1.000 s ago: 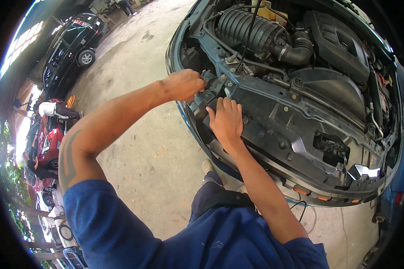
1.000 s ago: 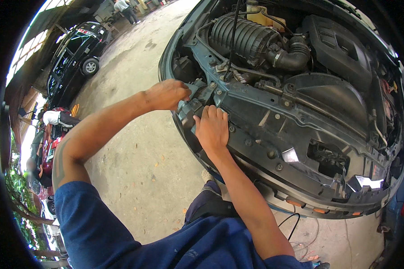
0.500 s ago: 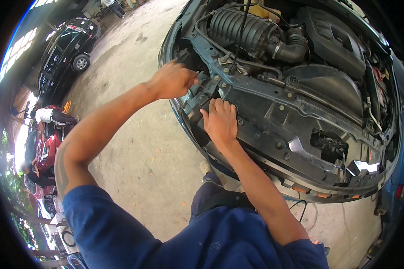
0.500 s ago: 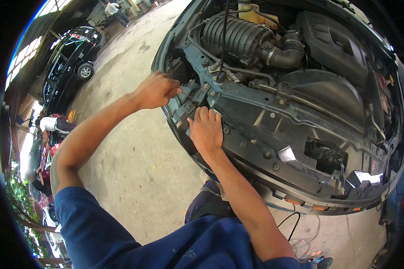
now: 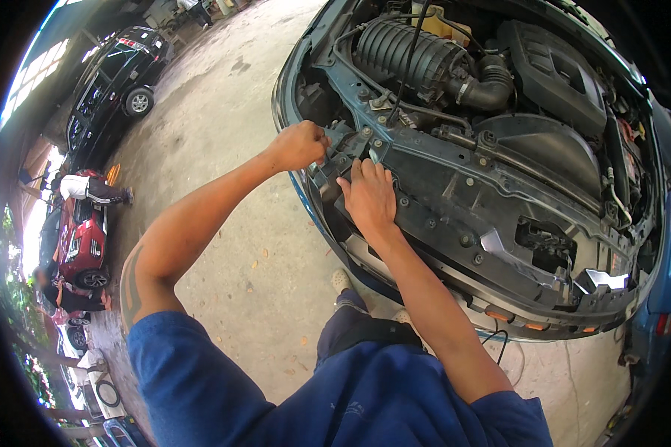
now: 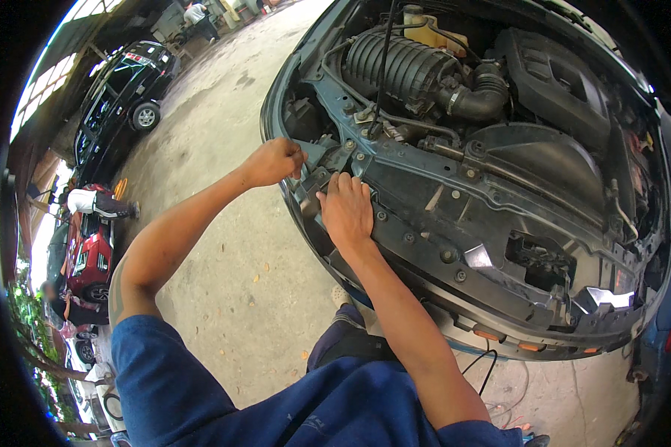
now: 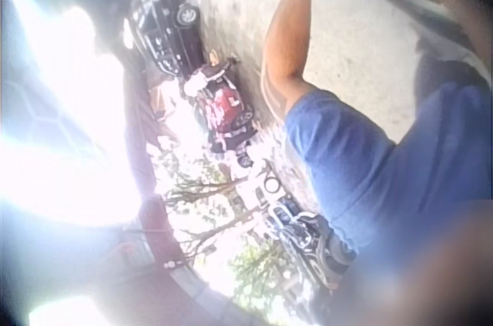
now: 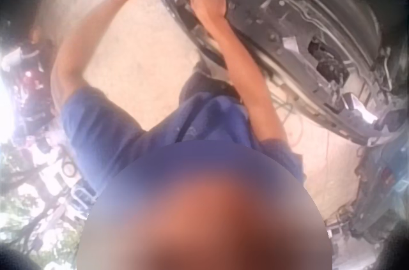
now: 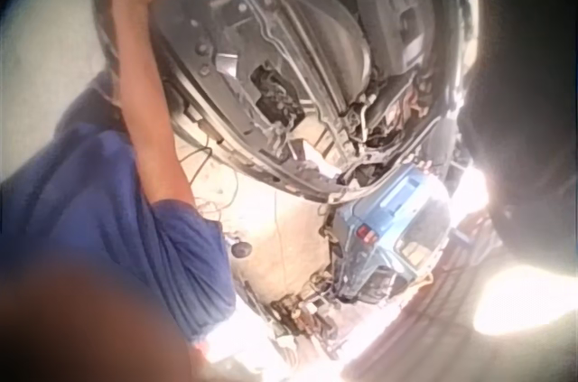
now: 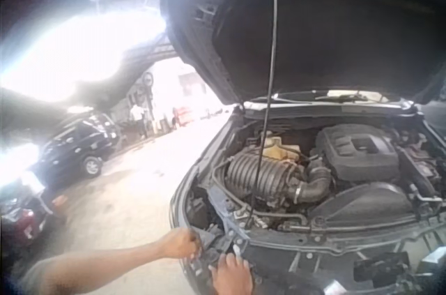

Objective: The person organizes tools in a green toolbox, then works under the hood of a teal car, manipulating a black plastic cover and using a red zip tie to secure components. The person handles various tools and parts while another person stands nearby.

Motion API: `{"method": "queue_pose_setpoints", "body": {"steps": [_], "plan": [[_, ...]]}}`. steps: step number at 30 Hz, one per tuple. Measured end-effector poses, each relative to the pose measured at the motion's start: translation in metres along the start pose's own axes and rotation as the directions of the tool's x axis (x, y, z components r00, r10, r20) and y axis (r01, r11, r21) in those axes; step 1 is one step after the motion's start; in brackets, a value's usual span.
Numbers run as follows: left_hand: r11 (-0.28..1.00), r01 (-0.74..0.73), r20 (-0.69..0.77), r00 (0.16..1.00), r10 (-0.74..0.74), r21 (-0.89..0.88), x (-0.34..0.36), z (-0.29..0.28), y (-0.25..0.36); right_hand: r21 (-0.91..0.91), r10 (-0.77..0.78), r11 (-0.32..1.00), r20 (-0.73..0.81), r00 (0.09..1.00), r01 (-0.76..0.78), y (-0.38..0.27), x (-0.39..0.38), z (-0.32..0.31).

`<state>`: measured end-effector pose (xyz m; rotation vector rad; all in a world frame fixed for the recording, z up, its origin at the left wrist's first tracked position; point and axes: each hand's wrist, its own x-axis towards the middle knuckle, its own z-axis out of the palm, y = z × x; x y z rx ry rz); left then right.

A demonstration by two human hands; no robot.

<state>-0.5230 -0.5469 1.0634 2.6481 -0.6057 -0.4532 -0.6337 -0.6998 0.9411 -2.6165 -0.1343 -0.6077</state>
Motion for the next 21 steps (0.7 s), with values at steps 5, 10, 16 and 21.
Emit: {"method": "queue_pose_setpoints", "body": {"steps": [5, 10, 16, 21], "plan": [[0.999, 0.046, 0.026, 0.999, -0.046, -0.021, -0.005, -0.001, 0.001, 0.000, 0.011, 1.000, 0.022, 1.000, -0.011, -0.002, 0.000, 0.001], [0.998, 0.015, 0.018, 1.000, -0.014, -0.058, -0.002, 0.004, -0.003, 0.013, -0.012, 1.000, 0.045, 0.999, 0.011, -0.002, 0.002, 0.002], [0.999, 0.019, 0.006, 1.000, -0.018, -0.043, -0.002, 0.006, 0.003, 0.069, -0.007, 0.998, 0.029, 1.000, 0.005, -0.001, 0.003, 0.001], [0.999, 0.041, -0.045, 0.998, -0.040, 0.031, -0.007, 0.009, 0.011, 0.074, 0.008, 0.997, 0.035, 0.999, -0.010, -0.001, 0.004, 0.002]]}}
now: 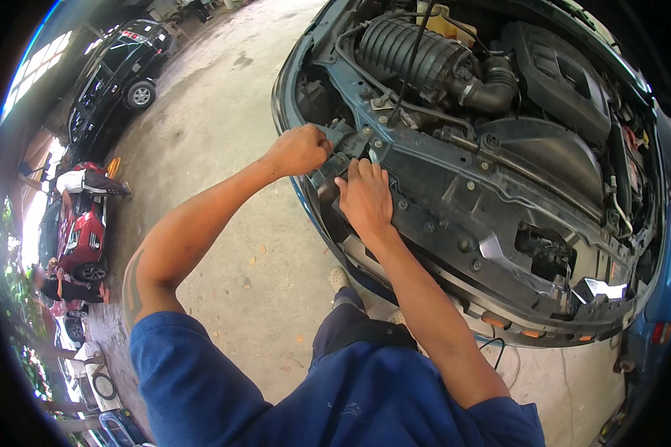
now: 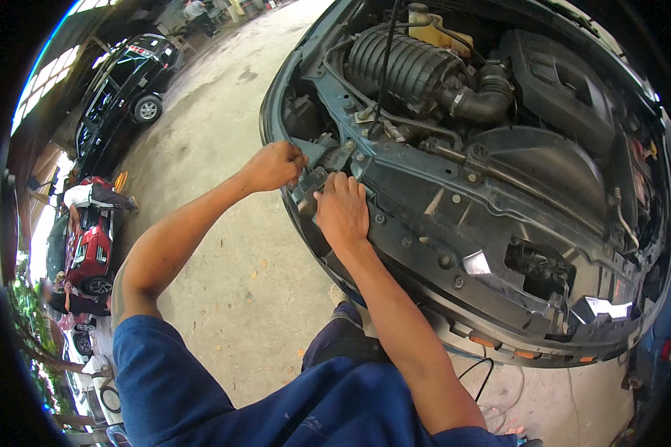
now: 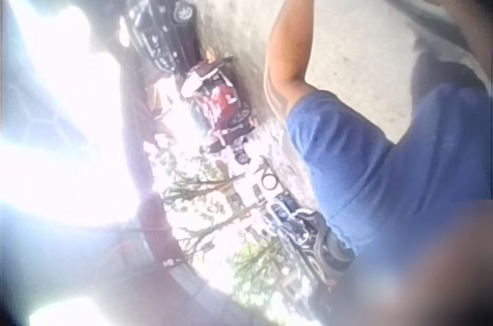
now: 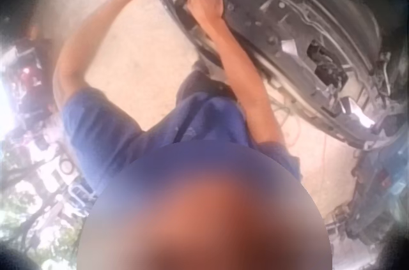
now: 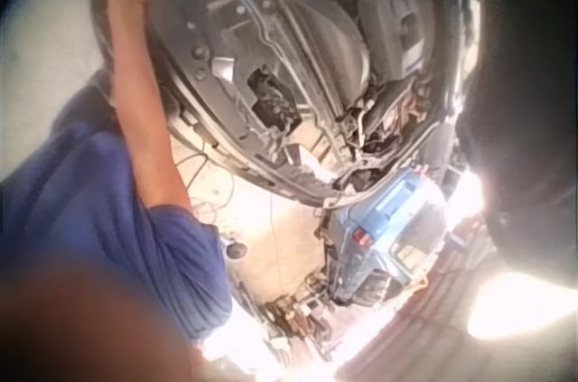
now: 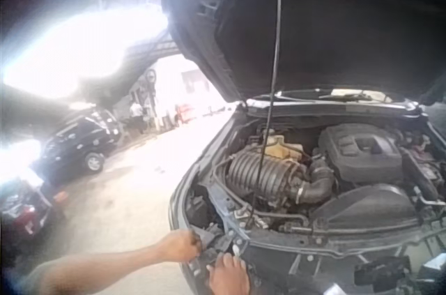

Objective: The person organizes tools in a green toolbox, then works under the hood of a teal car, manipulating a black plastic cover and using a red zip tie to secure components. The person handles various tools and parts while another person stands nearby.

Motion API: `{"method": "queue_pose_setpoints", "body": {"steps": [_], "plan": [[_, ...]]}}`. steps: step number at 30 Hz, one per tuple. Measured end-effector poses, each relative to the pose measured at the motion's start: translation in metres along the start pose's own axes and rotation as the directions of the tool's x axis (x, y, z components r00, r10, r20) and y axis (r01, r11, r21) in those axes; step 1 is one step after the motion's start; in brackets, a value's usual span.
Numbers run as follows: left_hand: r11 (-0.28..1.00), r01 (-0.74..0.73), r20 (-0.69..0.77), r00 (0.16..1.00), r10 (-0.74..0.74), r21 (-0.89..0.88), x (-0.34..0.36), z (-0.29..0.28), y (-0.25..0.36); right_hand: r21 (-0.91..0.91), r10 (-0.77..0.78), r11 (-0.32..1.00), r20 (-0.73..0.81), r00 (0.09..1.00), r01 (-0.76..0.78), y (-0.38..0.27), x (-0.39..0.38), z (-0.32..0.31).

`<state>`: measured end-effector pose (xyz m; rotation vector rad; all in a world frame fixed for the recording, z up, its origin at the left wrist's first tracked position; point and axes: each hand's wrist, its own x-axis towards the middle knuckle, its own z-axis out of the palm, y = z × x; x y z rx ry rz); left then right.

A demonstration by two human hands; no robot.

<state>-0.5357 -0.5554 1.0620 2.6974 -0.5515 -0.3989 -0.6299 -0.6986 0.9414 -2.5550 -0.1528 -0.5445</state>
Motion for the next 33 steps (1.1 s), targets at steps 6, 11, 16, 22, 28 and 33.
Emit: {"method": "queue_pose_setpoints", "body": {"steps": [6, 11, 16, 22, 28, 33], "plan": [[1.000, 0.016, -0.020, 1.000, -0.015, 0.012, 0.002, 0.002, -0.002, -0.017, 0.010, 1.000, 0.013, 1.000, -0.010, -0.001, -0.001, 0.001], [0.997, 0.078, -0.019, 0.997, -0.078, 0.002, -0.001, 0.002, -0.001, -0.036, 0.002, 0.999, 0.000, 1.000, -0.002, -0.002, 0.000, -0.002], [0.992, 0.125, -0.033, 0.992, -0.126, -0.009, -0.008, 0.005, 0.001, -0.006, 0.033, 0.999, 0.065, 0.997, -0.033, -0.005, 0.002, -0.005], [0.972, -0.065, -0.150, 0.984, 0.100, 0.226, -0.014, 0.024, -0.008, 0.016, 0.027, 1.000, 0.018, 0.999, -0.027, -0.003, 0.000, -0.005], [0.898, -0.287, 0.203, 0.952, 0.229, 0.334, 0.023, 0.030, -0.021, -0.081, -0.017, 0.997, 0.028, 0.999, 0.019, -0.004, -0.003, -0.010], [0.855, 0.172, 0.256, 0.966, -0.047, -0.490, 0.053, 0.042, -0.034, -0.109, -0.027, 0.994, 0.033, 0.999, 0.030, 0.001, 0.001, -0.003]]}}
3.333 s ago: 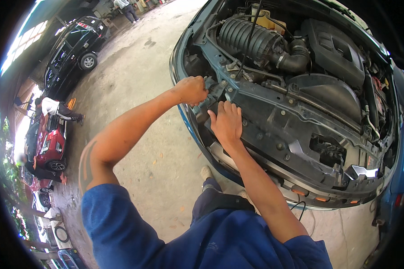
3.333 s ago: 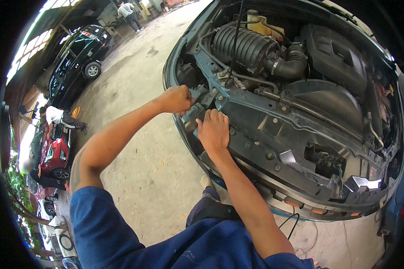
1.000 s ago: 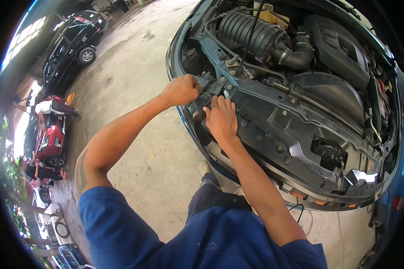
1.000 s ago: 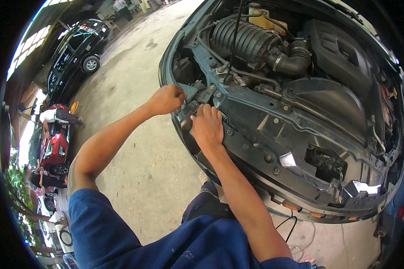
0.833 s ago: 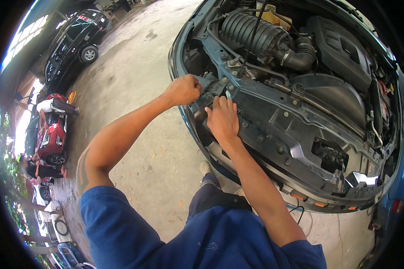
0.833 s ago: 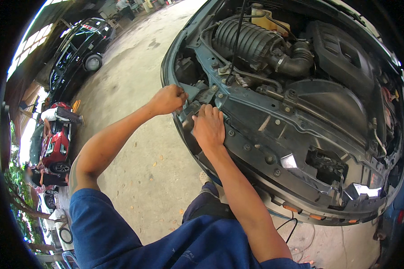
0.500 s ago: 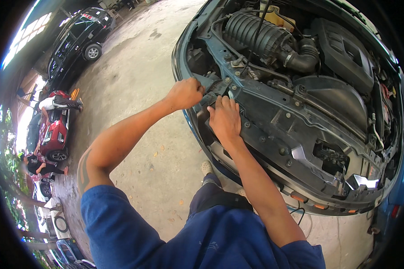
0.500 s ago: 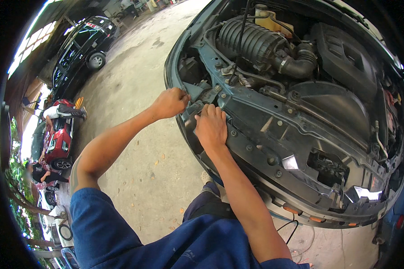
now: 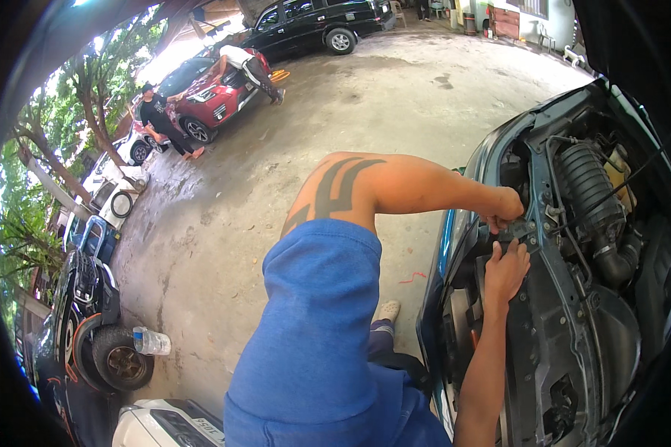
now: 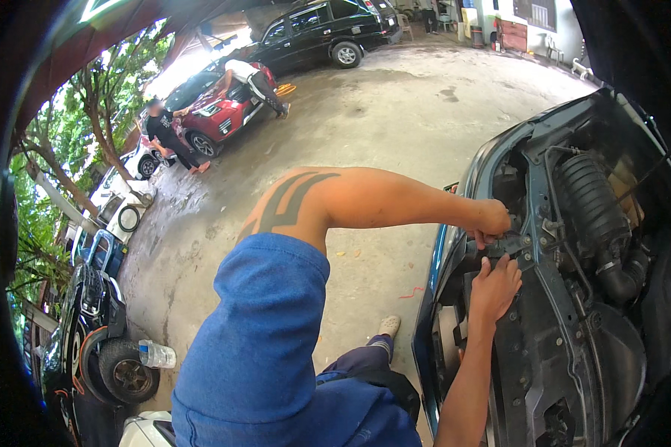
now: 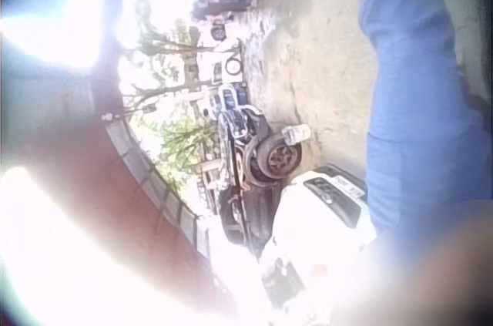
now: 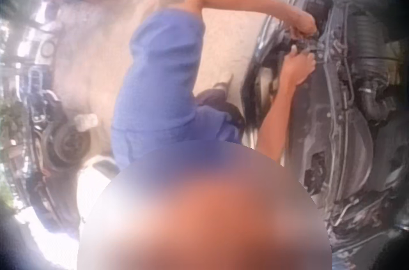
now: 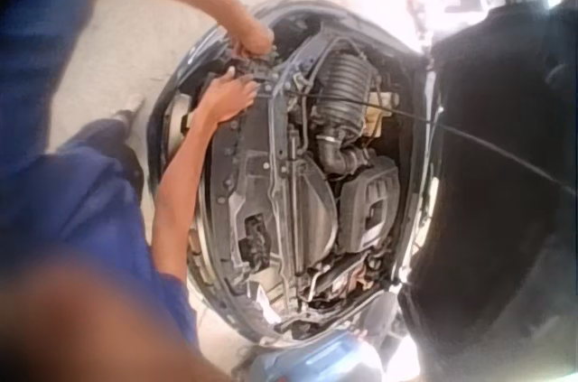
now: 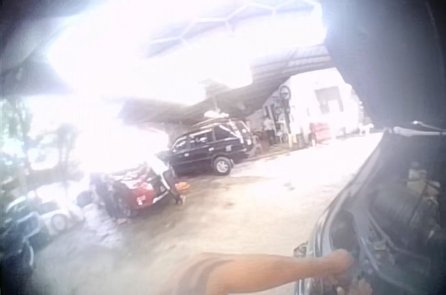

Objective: The person organizes tools in a green toolbox, then works under the hood of a teal car, manipulating a black plastic cover and using a red zip tie to secure components. The person handles various tools and parts while another person stands nearby.

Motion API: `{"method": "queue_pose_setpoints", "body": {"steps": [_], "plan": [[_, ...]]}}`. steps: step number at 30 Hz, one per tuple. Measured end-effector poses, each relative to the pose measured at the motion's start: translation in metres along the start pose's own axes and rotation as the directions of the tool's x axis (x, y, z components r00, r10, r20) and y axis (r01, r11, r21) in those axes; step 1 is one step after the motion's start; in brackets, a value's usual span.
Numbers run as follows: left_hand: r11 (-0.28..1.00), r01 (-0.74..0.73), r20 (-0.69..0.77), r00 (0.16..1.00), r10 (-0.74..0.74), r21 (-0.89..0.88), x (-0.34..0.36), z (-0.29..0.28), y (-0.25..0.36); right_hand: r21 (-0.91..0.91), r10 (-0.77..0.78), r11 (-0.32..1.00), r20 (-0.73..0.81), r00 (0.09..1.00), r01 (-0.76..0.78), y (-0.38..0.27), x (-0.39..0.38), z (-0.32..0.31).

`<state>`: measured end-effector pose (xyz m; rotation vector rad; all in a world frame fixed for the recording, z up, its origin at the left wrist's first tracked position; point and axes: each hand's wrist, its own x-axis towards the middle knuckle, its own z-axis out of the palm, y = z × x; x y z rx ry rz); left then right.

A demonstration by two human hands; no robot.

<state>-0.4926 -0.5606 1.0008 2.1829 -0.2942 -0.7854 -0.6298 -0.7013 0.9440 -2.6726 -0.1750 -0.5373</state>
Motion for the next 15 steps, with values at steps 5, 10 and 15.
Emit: {"method": "queue_pose_setpoints", "body": {"steps": [5, 10, 15], "plan": [[0.774, -0.043, -0.029, 0.996, 0.079, 0.631, -0.021, 0.007, 0.026, 0.022, 0.001, 1.000, -0.006, 1.000, -0.001, 0.002, -0.001, 0.003], [0.628, -0.016, -0.205, 0.938, 0.279, 0.778, -0.047, 0.014, 0.037, -0.001, -0.006, 1.000, -0.025, 1.000, 0.006, 0.001, -0.001, 0.002], [0.749, -0.056, -0.014, 0.996, 0.086, 0.660, -0.028, 0.012, 0.039, 0.007, 0.001, 1.000, -0.001, 1.000, -0.001, 0.000, -0.001, 0.001]]}}
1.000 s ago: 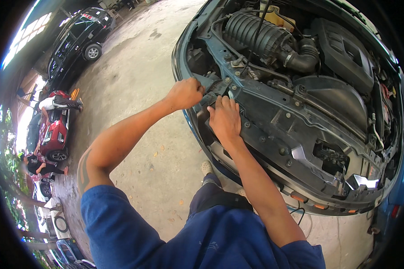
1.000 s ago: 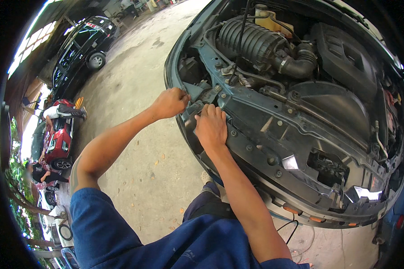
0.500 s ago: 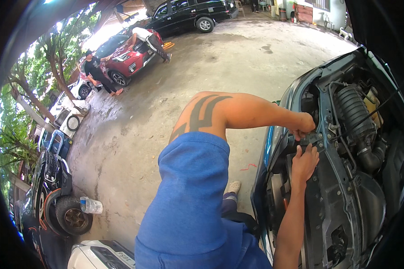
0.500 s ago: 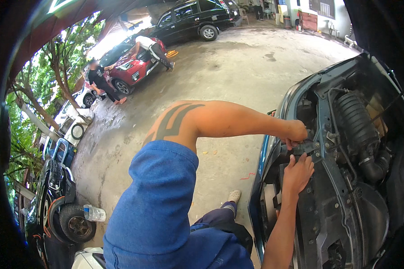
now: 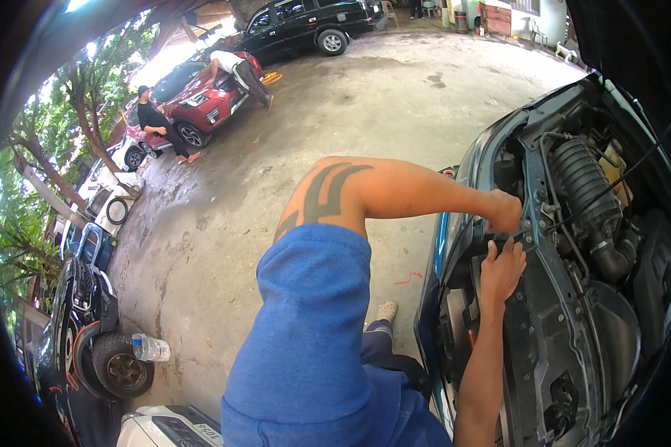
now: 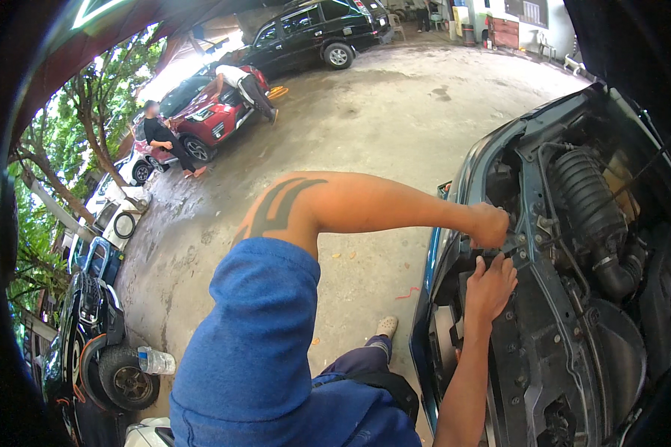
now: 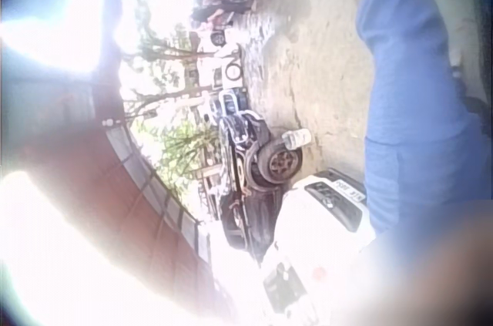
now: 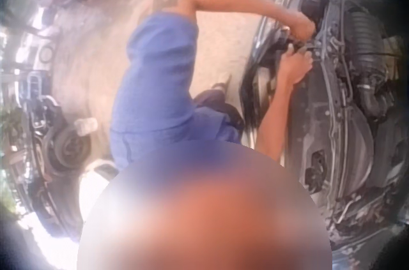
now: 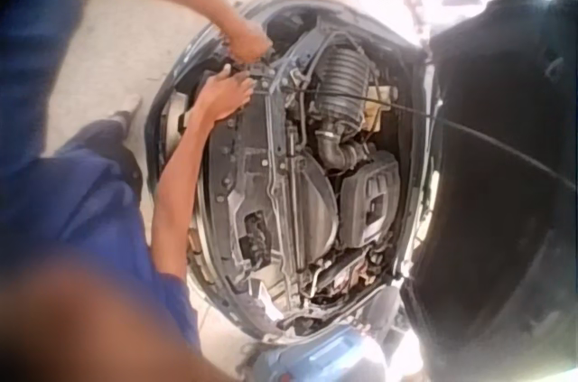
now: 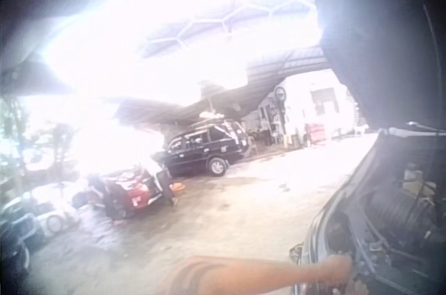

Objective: The person organizes tools in a green toolbox, then works under the hood of a teal car, manipulating a black plastic cover and using a red zip tie to secure components. The person handles various tools and parts while another person stands nearby.

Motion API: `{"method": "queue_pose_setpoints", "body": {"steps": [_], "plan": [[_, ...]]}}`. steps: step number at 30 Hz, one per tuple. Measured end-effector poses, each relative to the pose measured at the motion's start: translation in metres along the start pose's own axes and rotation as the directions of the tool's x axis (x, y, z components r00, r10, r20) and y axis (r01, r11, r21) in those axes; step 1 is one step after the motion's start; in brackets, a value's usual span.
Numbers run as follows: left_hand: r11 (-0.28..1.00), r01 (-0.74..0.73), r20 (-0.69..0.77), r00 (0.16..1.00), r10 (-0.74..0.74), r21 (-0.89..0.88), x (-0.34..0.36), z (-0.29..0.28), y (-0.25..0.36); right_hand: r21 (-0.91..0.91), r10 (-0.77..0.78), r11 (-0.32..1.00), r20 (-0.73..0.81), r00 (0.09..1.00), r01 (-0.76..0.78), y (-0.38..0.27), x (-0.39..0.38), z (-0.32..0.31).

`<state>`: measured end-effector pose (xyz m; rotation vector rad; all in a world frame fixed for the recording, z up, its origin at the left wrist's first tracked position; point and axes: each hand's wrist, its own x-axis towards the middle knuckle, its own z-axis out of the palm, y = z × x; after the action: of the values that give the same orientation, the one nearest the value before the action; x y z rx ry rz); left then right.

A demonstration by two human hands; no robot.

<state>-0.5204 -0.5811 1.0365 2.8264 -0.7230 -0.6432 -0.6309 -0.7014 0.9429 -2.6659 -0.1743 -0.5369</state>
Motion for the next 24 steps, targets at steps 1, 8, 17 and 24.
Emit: {"method": "queue_pose_setpoints", "body": {"steps": [1, 8, 17, 24], "plan": [[0.997, 0.029, 0.071, 0.997, -0.024, -0.069, 0.004, -0.001, -0.001, 0.000, -0.002, 1.000, -0.005, 1.000, 0.002, 0.000, 0.000, 0.000], [0.998, 0.059, -0.128, 0.990, -0.056, 0.018, -0.006, -0.002, -0.001, -0.008, -0.012, 1.000, -0.029, 1.000, 0.012, 0.001, -0.001, 0.001], [0.769, -0.283, -0.019, 0.933, 0.358, 0.573, -0.029, -0.024, 0.004, 0.036, 0.002, 0.999, -0.037, 0.999, -0.001, -0.006, -0.001, -0.005], [0.125, -0.672, 0.293, 0.473, 0.831, 0.730, -0.006, -0.055, -0.019, 0.026, 0.023, 0.999, -0.026, 0.999, -0.022, -0.003, 0.000, 0.000]]}}
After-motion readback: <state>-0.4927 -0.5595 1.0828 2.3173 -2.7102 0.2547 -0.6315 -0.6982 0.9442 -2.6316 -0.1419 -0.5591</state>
